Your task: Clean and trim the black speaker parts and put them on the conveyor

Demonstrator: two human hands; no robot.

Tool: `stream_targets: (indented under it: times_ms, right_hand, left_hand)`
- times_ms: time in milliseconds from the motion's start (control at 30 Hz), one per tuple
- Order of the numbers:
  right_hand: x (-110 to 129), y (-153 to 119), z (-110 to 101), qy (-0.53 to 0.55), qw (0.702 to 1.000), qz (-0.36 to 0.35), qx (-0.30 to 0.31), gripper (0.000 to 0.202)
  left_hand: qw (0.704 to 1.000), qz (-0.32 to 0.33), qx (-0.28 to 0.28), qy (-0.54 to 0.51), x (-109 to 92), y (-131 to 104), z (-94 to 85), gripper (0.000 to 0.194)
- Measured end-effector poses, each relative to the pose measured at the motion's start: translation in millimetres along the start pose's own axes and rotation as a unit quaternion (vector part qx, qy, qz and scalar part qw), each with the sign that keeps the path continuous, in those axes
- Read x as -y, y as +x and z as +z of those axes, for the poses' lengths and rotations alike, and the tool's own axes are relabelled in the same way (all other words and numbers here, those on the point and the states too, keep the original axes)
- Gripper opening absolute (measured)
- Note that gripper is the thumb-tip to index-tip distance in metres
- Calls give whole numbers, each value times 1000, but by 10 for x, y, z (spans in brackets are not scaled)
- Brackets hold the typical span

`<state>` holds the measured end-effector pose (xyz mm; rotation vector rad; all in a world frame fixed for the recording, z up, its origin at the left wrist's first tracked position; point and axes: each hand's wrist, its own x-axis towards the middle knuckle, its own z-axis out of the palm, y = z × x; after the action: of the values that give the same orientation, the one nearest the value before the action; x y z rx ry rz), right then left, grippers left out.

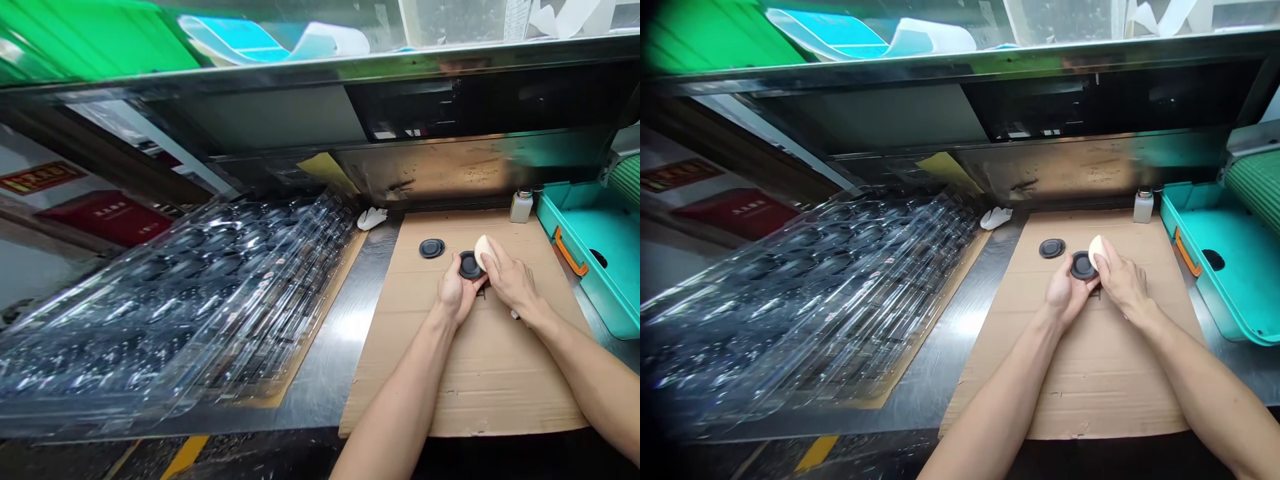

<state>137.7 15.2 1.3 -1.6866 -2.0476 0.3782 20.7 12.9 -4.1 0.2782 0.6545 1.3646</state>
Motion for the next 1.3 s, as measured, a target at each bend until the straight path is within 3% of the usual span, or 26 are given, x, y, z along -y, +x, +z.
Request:
stream_targets:
  times_ms: [100,167,333,433,533,700,900,1000,1067,1167,1233,1300]
  right_hand:
    - [36,-15,-10,-39,997,-50,48,55]
    - [-16,21,-38,-58,995,-58,59,54]
    - [-469,281,-161,-38,996,61,-47,50]
    - [-694,387,-146,-9,995,83,-59,47]
    - [-734,392,-82,-30,996,82,-16,44]
    - [-661,343,-81,-42,996,79,3,42]
    - [-545,272,-324,-136,986,81,-41,48]
    - [-447,204,-471,-125,986,101,30,57]
    - [-401,165,-517,-121,984,85,96,49]
    - [-406,150,-489,-125,979,40,153,20]
    - [-460,176,-433,-121,982,6,146,10]
    - [-527,219,-385,-92,988,-28,124,14]
  left_hand:
    - [999,-36,-3,-5,-15,43,-60,47]
    - [999,-24,-20,6,-32,85,-114,45]
    - [985,136,-44,96,-165,166,-277,32]
    - [981,157,-30,107,-236,163,-339,14]
    - [987,111,-13,113,-233,134,-341,23]
    - [994,-11,18,111,-221,43,-265,27]
    - [989,-110,91,39,-356,-51,-205,39]
    - [988,-131,75,28,-380,-36,-208,44]
    - [986,-152,62,28,-377,-21,-209,47]
    - [982,-180,42,30,-371,-22,-194,51]
    - [980,-192,35,31,-375,-33,-179,52]
    - [979,-198,35,31,-379,-37,-173,52]
